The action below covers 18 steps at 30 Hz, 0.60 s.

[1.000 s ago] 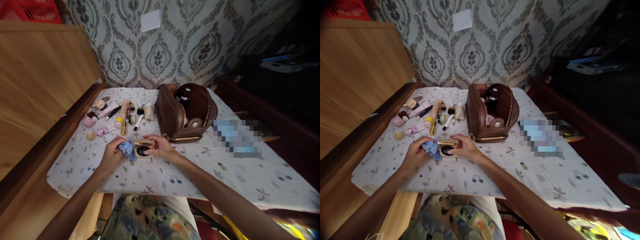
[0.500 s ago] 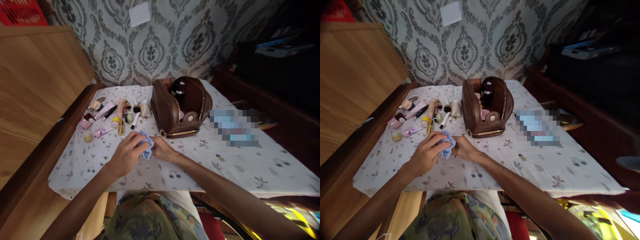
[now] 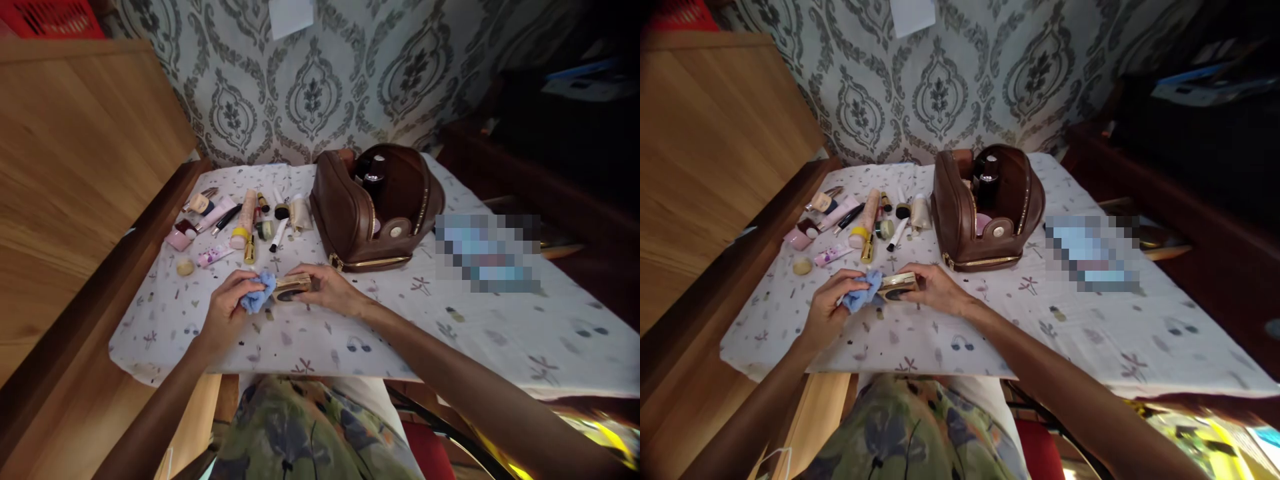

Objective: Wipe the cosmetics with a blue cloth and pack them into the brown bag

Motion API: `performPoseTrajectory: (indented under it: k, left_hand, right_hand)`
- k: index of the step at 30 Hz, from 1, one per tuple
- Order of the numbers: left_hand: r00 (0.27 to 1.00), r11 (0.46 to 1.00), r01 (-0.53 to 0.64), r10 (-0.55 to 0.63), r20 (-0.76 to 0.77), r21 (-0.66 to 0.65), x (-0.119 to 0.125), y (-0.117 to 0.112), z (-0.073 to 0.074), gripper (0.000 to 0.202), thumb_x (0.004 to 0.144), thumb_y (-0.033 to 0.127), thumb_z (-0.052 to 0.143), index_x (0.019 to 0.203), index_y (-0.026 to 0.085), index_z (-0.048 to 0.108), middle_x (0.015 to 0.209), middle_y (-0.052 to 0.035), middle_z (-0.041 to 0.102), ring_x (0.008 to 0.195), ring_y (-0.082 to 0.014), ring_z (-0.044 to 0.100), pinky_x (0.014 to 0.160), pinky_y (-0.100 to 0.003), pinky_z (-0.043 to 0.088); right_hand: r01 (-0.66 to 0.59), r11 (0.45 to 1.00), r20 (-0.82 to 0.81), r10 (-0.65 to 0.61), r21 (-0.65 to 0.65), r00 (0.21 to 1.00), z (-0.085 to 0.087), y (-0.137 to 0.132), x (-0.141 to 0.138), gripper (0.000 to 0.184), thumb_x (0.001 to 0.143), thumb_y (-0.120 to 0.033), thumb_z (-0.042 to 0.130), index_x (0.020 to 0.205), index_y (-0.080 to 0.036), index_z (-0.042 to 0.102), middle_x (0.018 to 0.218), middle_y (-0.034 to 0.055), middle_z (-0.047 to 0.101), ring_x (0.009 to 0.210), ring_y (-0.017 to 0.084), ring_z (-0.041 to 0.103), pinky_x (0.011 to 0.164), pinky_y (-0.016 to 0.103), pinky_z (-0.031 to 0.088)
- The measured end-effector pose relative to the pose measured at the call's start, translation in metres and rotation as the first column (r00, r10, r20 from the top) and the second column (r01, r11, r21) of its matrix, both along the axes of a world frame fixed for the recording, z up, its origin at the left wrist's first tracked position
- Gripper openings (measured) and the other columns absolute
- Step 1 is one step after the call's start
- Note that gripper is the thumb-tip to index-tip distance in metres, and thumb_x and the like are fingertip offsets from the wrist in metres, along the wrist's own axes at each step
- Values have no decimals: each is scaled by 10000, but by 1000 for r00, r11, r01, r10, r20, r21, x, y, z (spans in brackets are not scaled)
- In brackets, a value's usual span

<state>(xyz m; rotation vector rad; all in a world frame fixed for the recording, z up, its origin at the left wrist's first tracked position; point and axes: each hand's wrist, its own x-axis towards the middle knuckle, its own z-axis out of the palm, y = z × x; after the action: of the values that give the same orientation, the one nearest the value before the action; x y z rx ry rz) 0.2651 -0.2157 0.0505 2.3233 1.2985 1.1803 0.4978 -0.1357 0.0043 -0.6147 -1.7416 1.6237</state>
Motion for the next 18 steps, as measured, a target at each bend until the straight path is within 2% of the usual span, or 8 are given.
performPoseTrajectory:
  k: [3,7,12,15,18]
  left_hand:
    - [993,999,-38,41,109,-24,3,-1,-9,345,796,18,506,987,210,721,1065,-49,664,972,-181,663,845,-300,540]
    - [980,996,-59,69,187,-59,6,2,-18,305,812,42,539,977,215,728,1053,-45,682,965,-181,663,860,-308,531]
    - [952,996,-48,67,297,-72,6,6,-30,300,783,29,538,942,209,717,1019,-44,708,963,-185,666,857,-308,523]
    - [946,994,-53,79,315,-91,8,5,-38,306,765,21,507,910,203,705,983,-46,712,945,-187,666,844,-308,520]
    - [951,994,-35,66,302,-104,9,4,-43,332,741,14,485,906,203,702,988,-51,715,949,-193,663,846,-317,514]
  right_hand:
    - [15,1000,-8,-14,19,1000,5,-1,1,432,730,-363,821,1088,-180,665,976,36,728,887,181,683,860,338,541]
    - [88,979,65,-101,183,993,9,0,3,343,780,-358,779,1065,-185,702,958,45,731,889,195,672,845,350,532]
    - [146,925,61,-178,352,982,9,4,4,269,792,-355,769,1004,-194,737,933,51,706,867,195,646,809,338,497]
    - [127,932,70,-160,339,985,11,5,6,257,791,-354,768,992,-197,734,905,41,681,824,180,631,751,309,487]
    - [135,967,43,-148,216,988,10,6,7,280,778,-380,783,982,-197,725,898,31,675,812,174,625,719,292,484]
